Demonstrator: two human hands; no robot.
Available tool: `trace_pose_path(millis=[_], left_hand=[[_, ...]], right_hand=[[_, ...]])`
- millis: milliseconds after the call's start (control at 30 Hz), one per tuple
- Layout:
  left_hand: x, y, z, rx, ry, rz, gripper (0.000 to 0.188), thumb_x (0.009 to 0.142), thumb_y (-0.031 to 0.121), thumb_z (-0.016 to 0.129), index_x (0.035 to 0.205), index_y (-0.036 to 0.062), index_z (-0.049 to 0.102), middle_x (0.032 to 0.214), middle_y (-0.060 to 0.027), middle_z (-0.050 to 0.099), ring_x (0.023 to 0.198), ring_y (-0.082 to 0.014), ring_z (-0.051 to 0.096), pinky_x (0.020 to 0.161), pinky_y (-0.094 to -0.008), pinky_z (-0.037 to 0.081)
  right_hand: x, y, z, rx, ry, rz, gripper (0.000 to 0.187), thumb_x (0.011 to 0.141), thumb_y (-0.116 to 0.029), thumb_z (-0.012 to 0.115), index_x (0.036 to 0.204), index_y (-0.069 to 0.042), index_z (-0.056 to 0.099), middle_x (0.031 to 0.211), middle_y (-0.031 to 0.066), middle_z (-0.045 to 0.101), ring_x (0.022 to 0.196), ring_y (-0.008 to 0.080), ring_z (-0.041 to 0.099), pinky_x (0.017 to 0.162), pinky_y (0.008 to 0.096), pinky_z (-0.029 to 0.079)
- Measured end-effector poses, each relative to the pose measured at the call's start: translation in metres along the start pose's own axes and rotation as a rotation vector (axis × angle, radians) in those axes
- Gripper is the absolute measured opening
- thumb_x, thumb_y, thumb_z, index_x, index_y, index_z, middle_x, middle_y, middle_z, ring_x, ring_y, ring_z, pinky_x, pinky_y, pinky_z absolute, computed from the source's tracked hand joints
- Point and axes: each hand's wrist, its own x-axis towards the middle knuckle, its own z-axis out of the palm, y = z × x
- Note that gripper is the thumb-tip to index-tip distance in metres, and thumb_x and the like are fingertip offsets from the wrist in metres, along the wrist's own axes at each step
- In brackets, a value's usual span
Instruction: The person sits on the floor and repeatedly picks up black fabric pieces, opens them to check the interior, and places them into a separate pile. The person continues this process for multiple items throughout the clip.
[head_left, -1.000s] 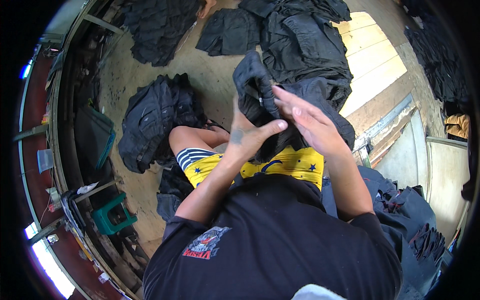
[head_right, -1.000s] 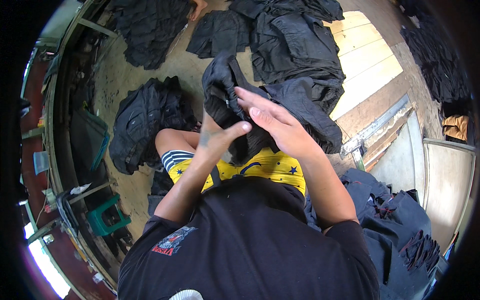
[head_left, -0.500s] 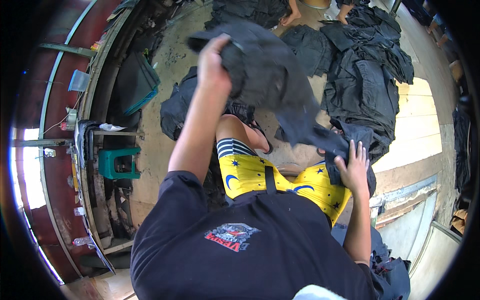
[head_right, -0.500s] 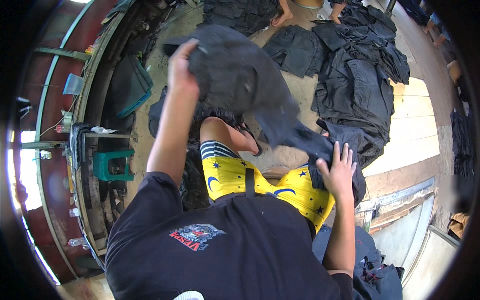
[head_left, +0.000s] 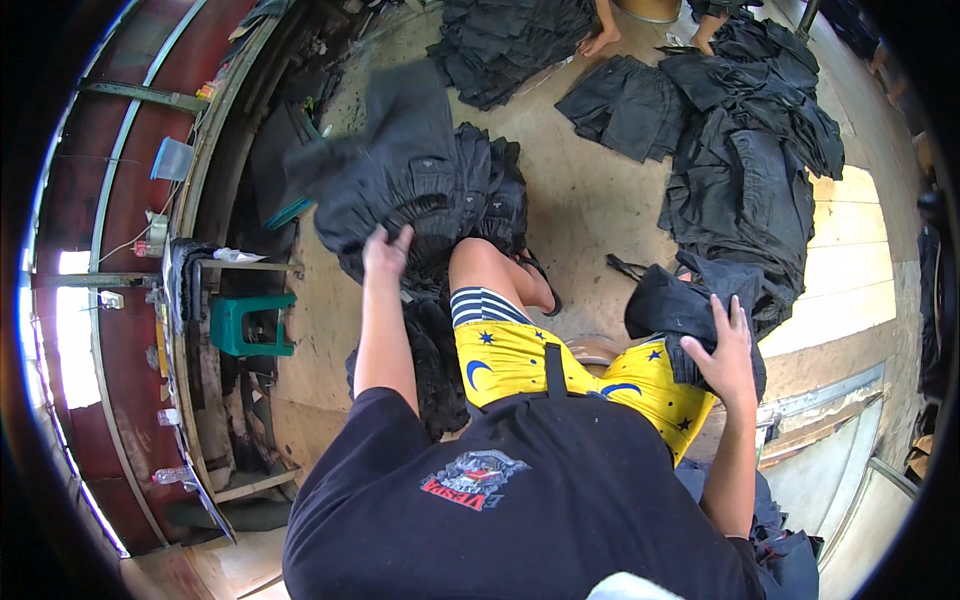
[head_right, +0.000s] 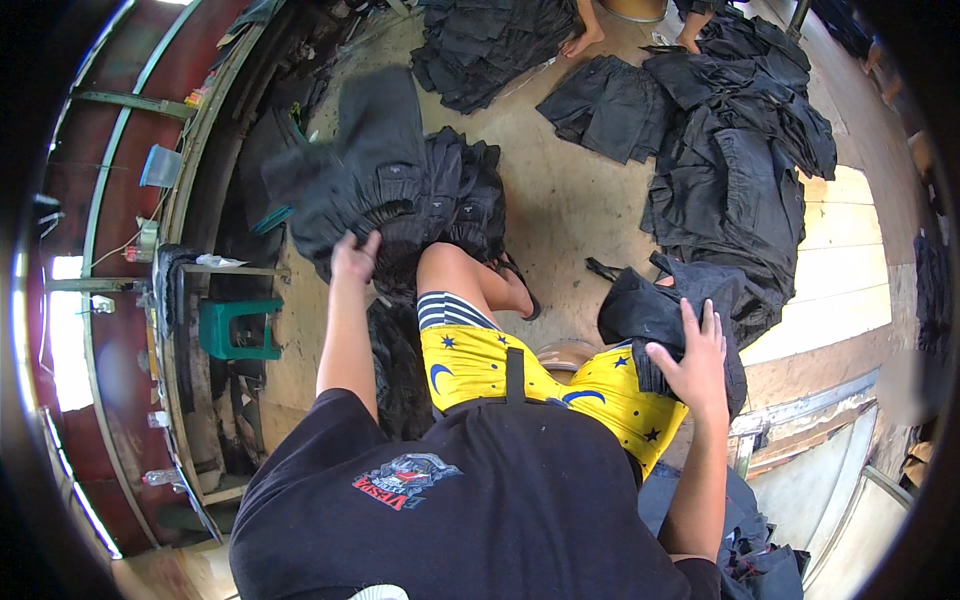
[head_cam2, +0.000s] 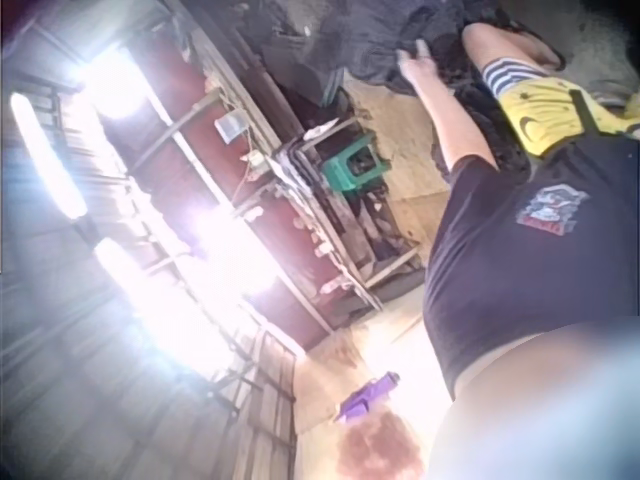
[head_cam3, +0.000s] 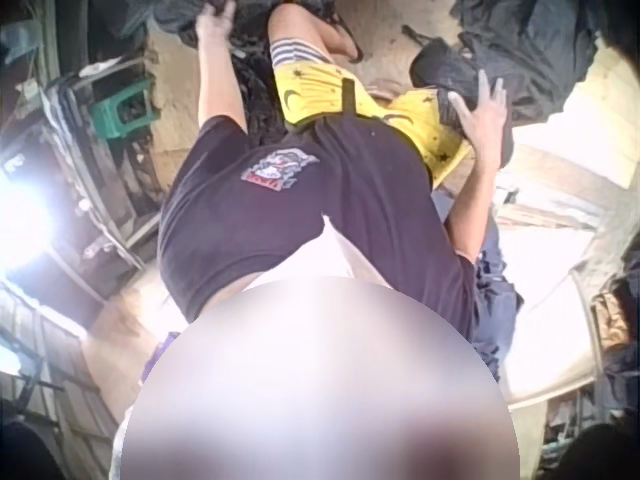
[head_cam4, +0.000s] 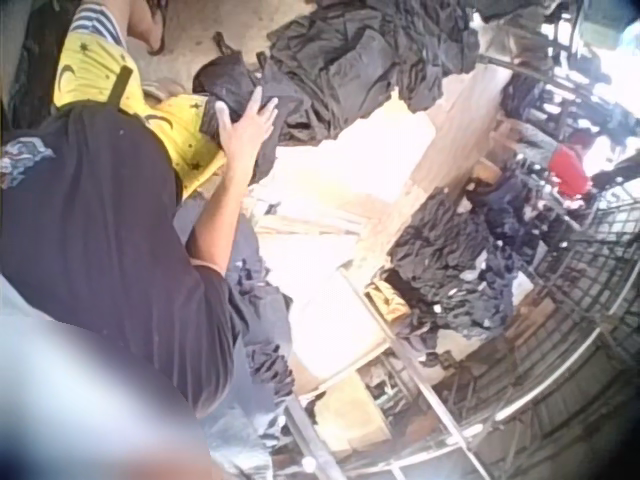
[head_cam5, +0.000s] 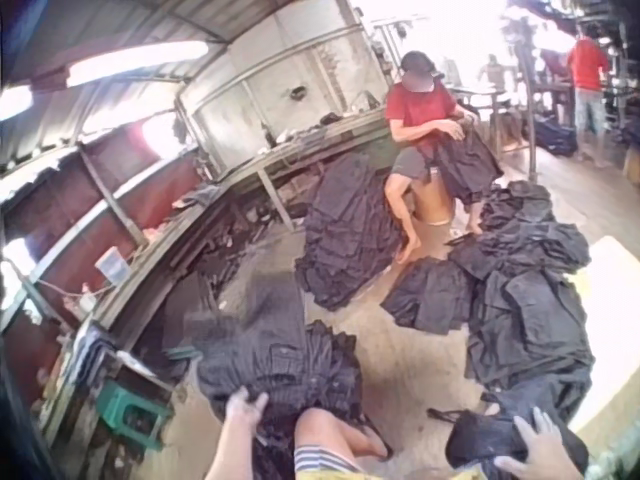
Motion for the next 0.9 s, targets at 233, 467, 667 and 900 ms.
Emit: trace_pose_path(millis=[233, 467, 667, 900], left_hand=[[0.043, -0.057, -0.078, -0.096, 0.002, -0.035, 0.033, 0.110, 0.030, 0.068, 0.119, -0.0018, 0.064, 0.112, -0.0181, 0.072, 0.098, -0.0314, 0.074, 0.091, -0.0443, 0.068], [-0.067, -0.116, -0.022, 0.281, 0.105, 0.228, 0.028, 0.111, 0.034, 0.066, 0.117, 0.0070, 0.062, 0.074, 0.0017, 0.052, 0.063, -0.0086, 0.051, 0.057, -0.0266, 0.041], [-0.196, -0.177, 0.071, 0.754, -0.645, 0.181, 0.023, 0.111, 0.023, 0.067, 0.119, 0.0025, 0.073, 0.085, 0.0005, 0.065, 0.075, -0.0071, 0.059, 0.069, -0.0237, 0.050], [-0.335, -0.197, 0.142, 0.704, -1.367, 0.130, 0.067, 0.096, 0.007, 0.081, 0.157, 0.0018, 0.053, 0.149, -0.0157, 0.066, 0.139, -0.0214, 0.060, 0.117, -0.0360, 0.048]], right_hand=[[-0.029, 0.165, 0.029, 0.273, 0.500, 0.452, 0.073, 0.111, -0.048, 0.059, 0.154, 0.010, 0.050, 0.156, 0.0269, 0.057, 0.147, 0.0348, 0.054, 0.121, 0.0424, 0.040], [-0.124, 0.181, 0.098, 1.893, 0.275, 1.243, 0.113, 0.089, -0.097, 0.045, 0.167, -0.014, 0.043, 0.165, 0.0242, 0.047, 0.148, 0.0444, 0.045, 0.120, 0.0722, 0.028], [-0.075, 0.111, 0.053, 1.892, 0.714, 0.578, 0.065, 0.106, -0.053, 0.063, 0.154, -0.009, 0.057, 0.154, 0.0130, 0.063, 0.142, 0.0334, 0.057, 0.122, 0.0553, 0.041], [0.009, -0.014, -0.054, 1.334, 0.534, 0.128, 0.050, 0.111, -0.037, 0.065, 0.137, 0.006, 0.063, 0.126, 0.0133, 0.073, 0.111, 0.0219, 0.072, 0.094, 0.0398, 0.060]])
